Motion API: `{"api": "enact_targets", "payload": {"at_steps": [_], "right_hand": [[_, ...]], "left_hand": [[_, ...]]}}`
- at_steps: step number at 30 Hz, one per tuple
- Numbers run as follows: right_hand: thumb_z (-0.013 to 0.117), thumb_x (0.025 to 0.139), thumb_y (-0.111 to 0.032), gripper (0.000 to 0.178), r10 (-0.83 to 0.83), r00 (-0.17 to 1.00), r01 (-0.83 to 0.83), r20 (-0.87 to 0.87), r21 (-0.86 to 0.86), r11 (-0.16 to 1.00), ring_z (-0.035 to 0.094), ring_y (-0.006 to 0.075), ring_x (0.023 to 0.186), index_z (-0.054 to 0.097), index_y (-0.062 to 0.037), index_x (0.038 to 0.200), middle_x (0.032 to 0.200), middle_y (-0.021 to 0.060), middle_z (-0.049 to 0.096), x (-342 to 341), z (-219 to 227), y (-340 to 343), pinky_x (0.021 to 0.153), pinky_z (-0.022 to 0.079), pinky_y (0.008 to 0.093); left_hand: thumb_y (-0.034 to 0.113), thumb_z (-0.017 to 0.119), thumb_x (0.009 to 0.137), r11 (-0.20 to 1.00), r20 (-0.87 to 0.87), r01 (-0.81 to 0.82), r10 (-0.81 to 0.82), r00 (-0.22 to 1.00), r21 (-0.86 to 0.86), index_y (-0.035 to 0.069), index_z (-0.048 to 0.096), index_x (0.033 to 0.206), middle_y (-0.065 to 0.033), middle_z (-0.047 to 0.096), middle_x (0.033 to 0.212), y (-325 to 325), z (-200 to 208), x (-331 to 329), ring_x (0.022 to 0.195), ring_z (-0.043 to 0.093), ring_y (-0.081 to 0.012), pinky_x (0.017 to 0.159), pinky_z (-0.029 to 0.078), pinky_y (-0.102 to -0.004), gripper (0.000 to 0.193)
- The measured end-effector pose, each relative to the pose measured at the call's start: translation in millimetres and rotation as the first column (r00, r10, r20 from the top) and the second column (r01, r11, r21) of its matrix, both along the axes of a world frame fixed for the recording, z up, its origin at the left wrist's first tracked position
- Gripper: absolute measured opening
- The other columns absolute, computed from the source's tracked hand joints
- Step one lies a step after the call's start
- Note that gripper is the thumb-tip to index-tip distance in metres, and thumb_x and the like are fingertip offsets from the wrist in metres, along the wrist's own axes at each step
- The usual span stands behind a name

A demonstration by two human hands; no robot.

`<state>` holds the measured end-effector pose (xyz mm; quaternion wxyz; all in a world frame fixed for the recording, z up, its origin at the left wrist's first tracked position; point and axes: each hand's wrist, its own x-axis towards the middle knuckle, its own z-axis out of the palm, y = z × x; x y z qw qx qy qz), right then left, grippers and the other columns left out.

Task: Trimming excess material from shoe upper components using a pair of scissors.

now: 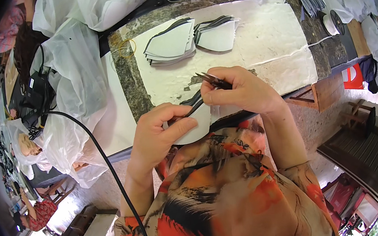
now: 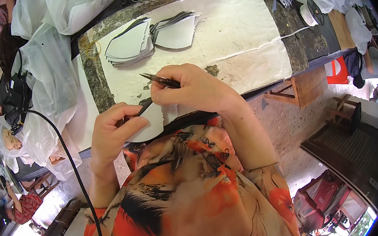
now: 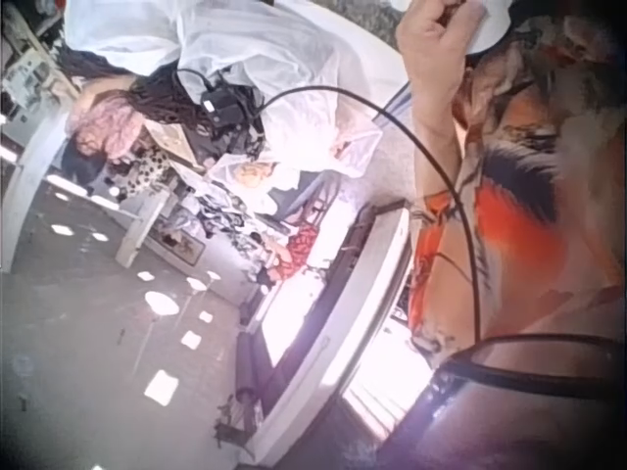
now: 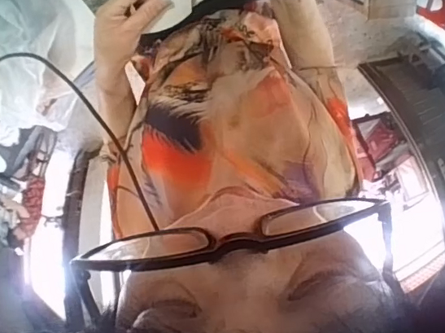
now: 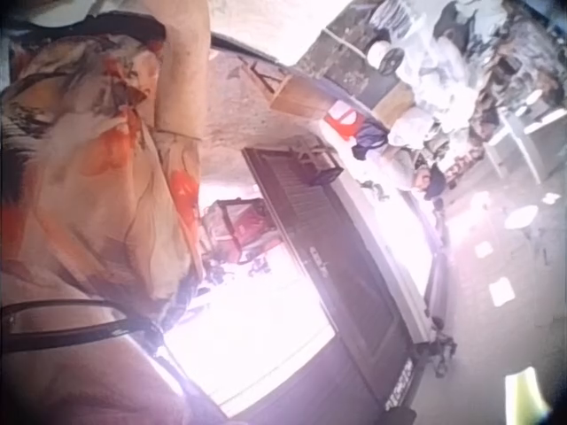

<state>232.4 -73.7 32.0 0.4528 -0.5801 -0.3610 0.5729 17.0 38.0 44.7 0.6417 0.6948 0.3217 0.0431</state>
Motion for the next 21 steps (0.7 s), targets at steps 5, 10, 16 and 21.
{"api": "enact_targets", "payload": {"at_steps": [5, 10, 16, 21], "right_hand": [[0.069, 0.090, -0.010, 0.008, 0.012, 0.996, -0.010, -0.089, 0.016, 1.000, 0.048, 0.0038, 0.076, 0.066, -0.0034, 0.089, 0.080, -0.0045, 0.056, -10.4, 2.4, -3.1, 0.069, 0.040, 0.0227], [0.068, 0.094, -0.012, 0.012, 0.080, 0.975, -0.111, 0.207, 0.146, 0.983, 0.054, 0.0096, 0.086, 0.068, -0.0007, 0.096, 0.095, 0.0014, 0.061, -17.8, 4.0, -2.0, 0.077, 0.045, 0.0264], [0.064, 0.093, -0.009, 0.021, 0.026, 0.933, -0.154, 0.359, 0.334, 0.930, 0.060, 0.0231, 0.107, 0.071, -0.0054, 0.113, 0.120, 0.0101, 0.062, 1.3, 4.9, -13.3, 0.093, 0.049, 0.0338], [0.068, 0.092, -0.016, 0.030, 0.166, 0.522, -0.344, 0.837, 0.028, 0.938, 0.059, 0.0332, 0.123, 0.070, -0.0136, 0.121, 0.137, 0.0171, 0.056, -11.6, 21.7, -18.4, 0.101, 0.050, 0.0406]], "left_hand": [[0.015, 0.075, 0.090, 0.980, 0.012, 0.110, -0.109, 0.994, -0.168, 0.002, 0.075, 0.107, 0.0013, 0.066, 0.084, 16.0, 3.3, -10.0, 0.074, 0.055, -0.0066, 0.066, 0.044, -0.0245, 0.021], [0.017, 0.073, 0.093, 0.970, -0.078, 0.241, -0.242, 0.967, -0.022, 0.001, 0.072, 0.104, 0.0019, 0.066, 0.084, 19.1, 15.7, 4.9, 0.074, 0.054, -0.0050, 0.066, 0.044, -0.0230, 0.020], [0.023, 0.074, 0.095, 0.943, -0.098, 0.026, -0.062, 0.993, -0.331, 0.000, 0.071, 0.099, 0.0031, 0.066, 0.084, 19.3, -0.6, -0.4, 0.076, 0.057, -0.0038, 0.067, 0.047, -0.0225, 0.023], [0.022, 0.073, 0.096, 0.889, -0.041, -0.111, 0.104, 0.994, -0.445, 0.002, 0.074, 0.107, 0.0022, 0.069, 0.088, 19.2, -2.0, -3.9, 0.080, 0.060, -0.0037, 0.072, 0.049, -0.0213, 0.023]]}}
